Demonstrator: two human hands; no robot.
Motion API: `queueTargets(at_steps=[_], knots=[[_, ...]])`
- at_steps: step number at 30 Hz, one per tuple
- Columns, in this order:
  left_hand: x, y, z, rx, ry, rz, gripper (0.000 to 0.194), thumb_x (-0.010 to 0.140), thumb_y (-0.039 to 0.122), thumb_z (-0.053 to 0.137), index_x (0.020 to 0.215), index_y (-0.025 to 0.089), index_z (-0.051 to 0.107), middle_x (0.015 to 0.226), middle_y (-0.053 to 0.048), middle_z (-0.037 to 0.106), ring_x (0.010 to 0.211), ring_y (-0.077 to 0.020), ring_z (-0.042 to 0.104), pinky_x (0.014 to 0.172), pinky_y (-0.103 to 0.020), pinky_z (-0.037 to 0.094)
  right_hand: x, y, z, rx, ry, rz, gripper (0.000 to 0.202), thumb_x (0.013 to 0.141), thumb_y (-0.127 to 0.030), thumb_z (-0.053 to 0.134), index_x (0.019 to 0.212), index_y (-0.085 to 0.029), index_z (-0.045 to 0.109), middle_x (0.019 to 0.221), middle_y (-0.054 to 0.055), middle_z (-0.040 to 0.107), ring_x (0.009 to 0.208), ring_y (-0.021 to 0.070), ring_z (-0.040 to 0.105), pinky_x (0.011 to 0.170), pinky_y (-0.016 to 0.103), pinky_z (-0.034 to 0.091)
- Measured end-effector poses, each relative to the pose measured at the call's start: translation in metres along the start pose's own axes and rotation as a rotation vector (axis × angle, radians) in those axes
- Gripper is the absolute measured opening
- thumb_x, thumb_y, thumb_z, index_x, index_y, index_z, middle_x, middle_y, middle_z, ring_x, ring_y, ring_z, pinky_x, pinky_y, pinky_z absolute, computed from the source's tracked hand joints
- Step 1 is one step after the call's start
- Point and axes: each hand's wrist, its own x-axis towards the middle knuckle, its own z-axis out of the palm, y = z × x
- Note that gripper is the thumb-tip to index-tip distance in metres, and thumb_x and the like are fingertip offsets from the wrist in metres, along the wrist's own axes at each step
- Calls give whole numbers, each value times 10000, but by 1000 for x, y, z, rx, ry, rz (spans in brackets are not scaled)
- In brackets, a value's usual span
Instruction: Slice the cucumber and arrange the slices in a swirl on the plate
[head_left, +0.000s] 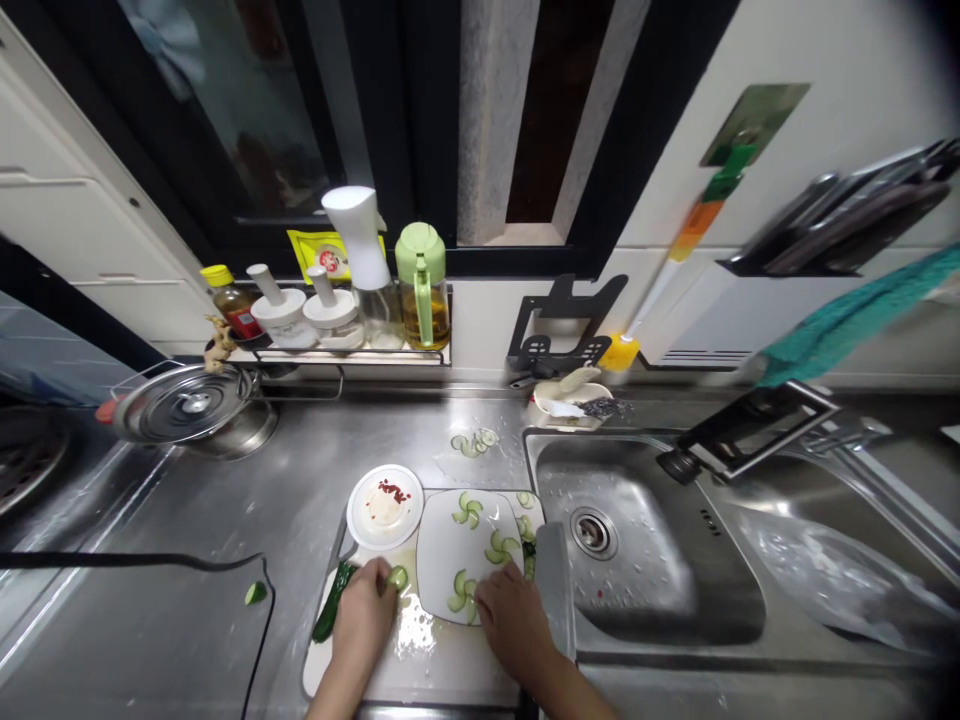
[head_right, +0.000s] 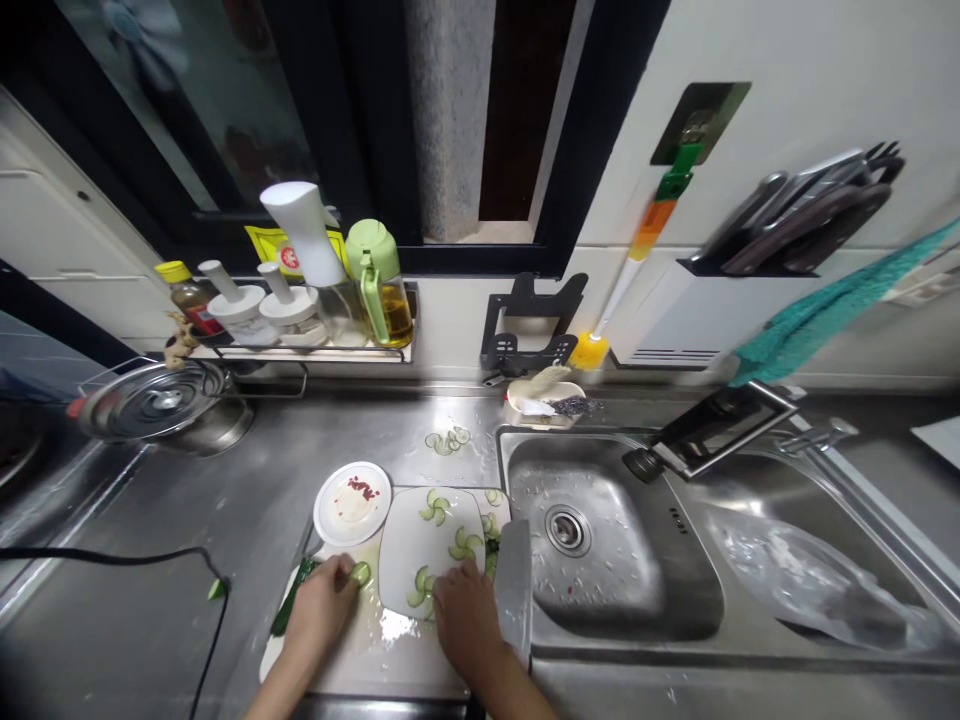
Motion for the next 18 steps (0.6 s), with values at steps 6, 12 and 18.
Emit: queueTargets(at_steps=[6,12,18], knots=[[-3,-2,-3,-115,4,55,106,792,210,476,692,204,511,622,28,563,586,-116,521,611,-208,350,9,-3,10,88,48,-41,171,849,-169,492,771,-202,641,826,32,650,910,223,543,787,339,353],[-4,12,-10,-424,-131,138,148,716,332,579,679,190,559,592,53,492,583,-98,455,576,-194,335,29,-17,15,409,144,-148,221,727,-96,568,900,-182,677,905,35,675,922,192,544,897,320,343],[-3,43,-9,-776,-315,79,288,597,403,713,669,154,588,555,59,511,521,-63,408,524,-185,293,44,-28,2,618,115,-19,98,738,-164,591,750,-205,679,808,13,685,872,192,567,805,299,373]])
